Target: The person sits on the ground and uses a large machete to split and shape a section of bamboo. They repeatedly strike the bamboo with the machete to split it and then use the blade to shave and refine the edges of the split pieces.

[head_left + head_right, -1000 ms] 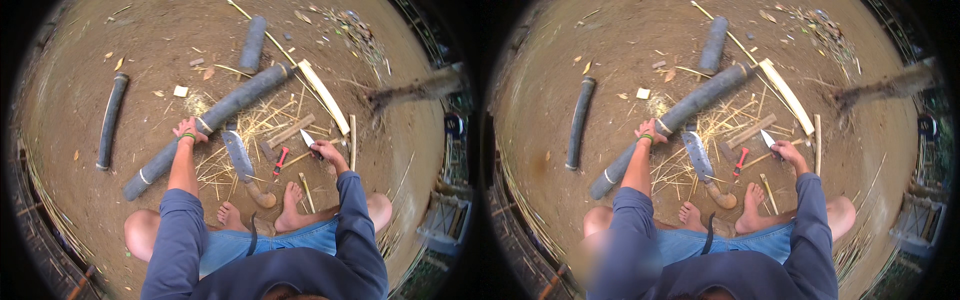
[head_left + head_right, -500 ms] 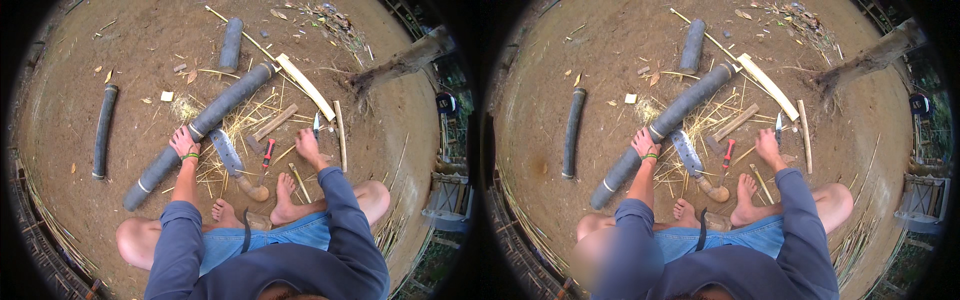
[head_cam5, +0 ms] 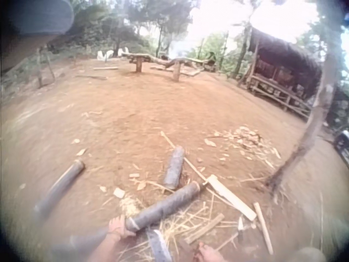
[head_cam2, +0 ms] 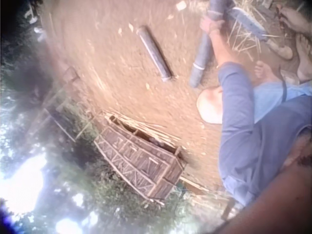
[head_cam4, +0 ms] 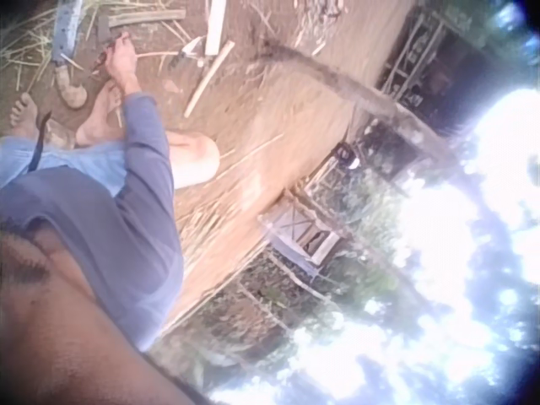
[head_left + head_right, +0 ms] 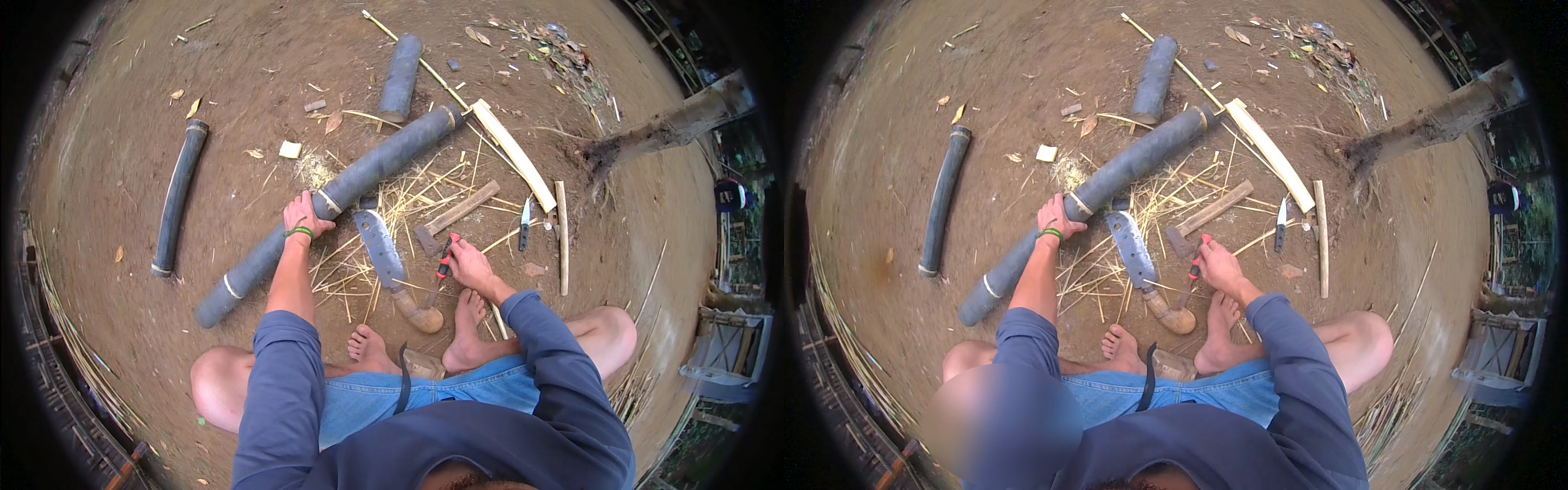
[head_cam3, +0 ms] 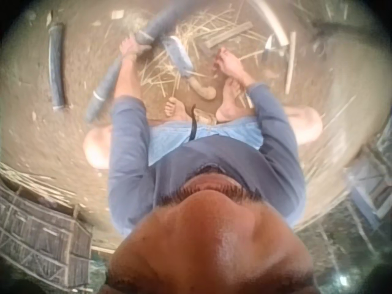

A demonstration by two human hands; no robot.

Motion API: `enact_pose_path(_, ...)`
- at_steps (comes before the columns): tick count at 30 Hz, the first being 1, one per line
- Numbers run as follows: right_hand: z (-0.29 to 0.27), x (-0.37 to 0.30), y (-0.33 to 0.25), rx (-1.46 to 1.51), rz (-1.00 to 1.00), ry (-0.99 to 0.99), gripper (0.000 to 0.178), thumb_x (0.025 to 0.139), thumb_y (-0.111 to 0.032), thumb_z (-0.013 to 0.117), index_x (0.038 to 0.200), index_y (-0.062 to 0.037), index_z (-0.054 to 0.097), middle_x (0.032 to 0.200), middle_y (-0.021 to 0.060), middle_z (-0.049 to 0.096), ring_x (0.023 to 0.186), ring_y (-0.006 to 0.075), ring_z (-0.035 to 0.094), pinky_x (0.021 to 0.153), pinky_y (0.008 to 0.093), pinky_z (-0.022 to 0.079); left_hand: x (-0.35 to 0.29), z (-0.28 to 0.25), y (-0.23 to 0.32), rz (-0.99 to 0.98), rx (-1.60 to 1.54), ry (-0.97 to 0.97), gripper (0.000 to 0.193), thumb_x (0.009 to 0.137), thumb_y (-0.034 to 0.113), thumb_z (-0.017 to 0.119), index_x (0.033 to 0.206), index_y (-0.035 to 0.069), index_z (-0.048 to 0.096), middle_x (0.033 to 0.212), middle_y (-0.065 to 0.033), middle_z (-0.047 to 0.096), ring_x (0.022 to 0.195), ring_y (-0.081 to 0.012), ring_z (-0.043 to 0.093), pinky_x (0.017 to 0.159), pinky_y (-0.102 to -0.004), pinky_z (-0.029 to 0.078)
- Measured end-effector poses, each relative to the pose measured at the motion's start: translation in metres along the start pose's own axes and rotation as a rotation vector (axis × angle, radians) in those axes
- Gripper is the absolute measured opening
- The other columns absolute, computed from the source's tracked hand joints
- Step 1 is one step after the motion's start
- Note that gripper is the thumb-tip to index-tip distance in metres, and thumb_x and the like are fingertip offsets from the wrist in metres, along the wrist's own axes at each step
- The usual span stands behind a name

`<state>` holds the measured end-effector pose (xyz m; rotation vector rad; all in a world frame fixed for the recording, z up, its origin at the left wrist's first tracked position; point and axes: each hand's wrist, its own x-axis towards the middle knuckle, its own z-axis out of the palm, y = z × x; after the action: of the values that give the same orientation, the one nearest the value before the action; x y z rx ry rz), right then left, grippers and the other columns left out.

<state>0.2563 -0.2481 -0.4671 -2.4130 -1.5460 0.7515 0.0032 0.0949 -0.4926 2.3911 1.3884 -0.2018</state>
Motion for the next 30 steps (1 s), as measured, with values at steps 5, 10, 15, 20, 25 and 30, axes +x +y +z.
enact_pose_path(5, -0.021, 0.041, 0.012, -0.038, 0.009, 0.106, 0.02, 0.092, -0.017, 0.063, 0.106, -0.0036, 0.06, 0.107, 0.0203, 0.059, 0.103, 0.0412, 0.061, 0.086, 0.0521, 0.053, 0.01, -0.002, -0.017, 0.049, -0.081, -0.032, 0.084, 0.056, 0.048, 0.092, 0.12, 0.004, 0.059, 0.119, -0.0202, 0.066, 0.114, -0.0374, 0.063, 0.1, -0.044, 0.05)
enact_pose_path(10, -0.039, 0.092, 0.036, -0.027, 0.069, 0.253, 0.025, 0.089, -0.015, 0.065, 0.111, -0.0037, 0.061, 0.11, 0.0209, 0.058, 0.105, 0.0425, 0.06, 0.088, 0.0516, 0.053, 0.011, -0.007, -0.01, 0.029, -0.064, -0.022, 0.078, 0.057, 0.046, 0.09, 0.116, 0.005, 0.06, 0.117, -0.0191, 0.067, 0.112, -0.0374, 0.063, 0.099, -0.0451, 0.051)
enact_pose_path(15, -0.063, 0.099, 0.071, -0.127, 0.1, 0.246, 0.024, 0.09, -0.012, 0.063, 0.112, -0.0022, 0.06, 0.11, 0.0212, 0.057, 0.107, 0.041, 0.06, 0.089, 0.0506, 0.053, 0.015, -0.017, -0.009, 0.013, -0.051, -0.084, 0.077, 0.059, 0.048, 0.088, 0.117, 0.005, 0.061, 0.119, -0.0194, 0.067, 0.114, -0.0367, 0.063, 0.1, -0.0459, 0.051)
enact_pose_path(20, -0.114, 0.058, 0.112, -0.318, -0.167, -0.187, 0.023, 0.088, -0.015, 0.059, 0.107, -0.0023, 0.064, 0.104, 0.0205, 0.064, 0.1, 0.0403, 0.065, 0.088, 0.049, 0.054, 0.023, -0.014, -0.018, -0.015, -0.035, -0.08, 0.087, 0.058, 0.052, 0.089, 0.124, 0.003, 0.059, 0.122, -0.0209, 0.067, 0.116, -0.0383, 0.063, 0.1, -0.0465, 0.05)
enact_pose_path(25, -0.212, -0.036, 0.19, -0.429, 0.219, -0.492, 0.019, 0.087, -0.023, 0.061, 0.101, -0.0136, 0.071, 0.093, 0.017, 0.073, 0.089, 0.0401, 0.069, 0.079, 0.0506, 0.055, 0.031, -0.005, -0.006, 0.055, -0.07, -0.095, 0.093, 0.056, 0.054, 0.088, 0.129, 0.004, 0.058, 0.12, -0.0237, 0.068, 0.115, -0.0408, 0.063, 0.097, -0.0487, 0.05)
enact_pose_path(30, -0.243, -0.137, 0.202, -0.087, 0.515, 0.318, 0.029, 0.095, -0.029, 0.059, 0.108, -0.0054, 0.069, 0.1, 0.0217, 0.073, 0.095, 0.0413, 0.069, 0.083, 0.049, 0.055, 0.029, 0.005, -0.016, 0.037, -0.023, -0.084, 0.097, 0.056, 0.055, 0.088, 0.132, 0.004, 0.057, 0.12, -0.0249, 0.069, 0.114, -0.0434, 0.064, 0.096, -0.0497, 0.05)
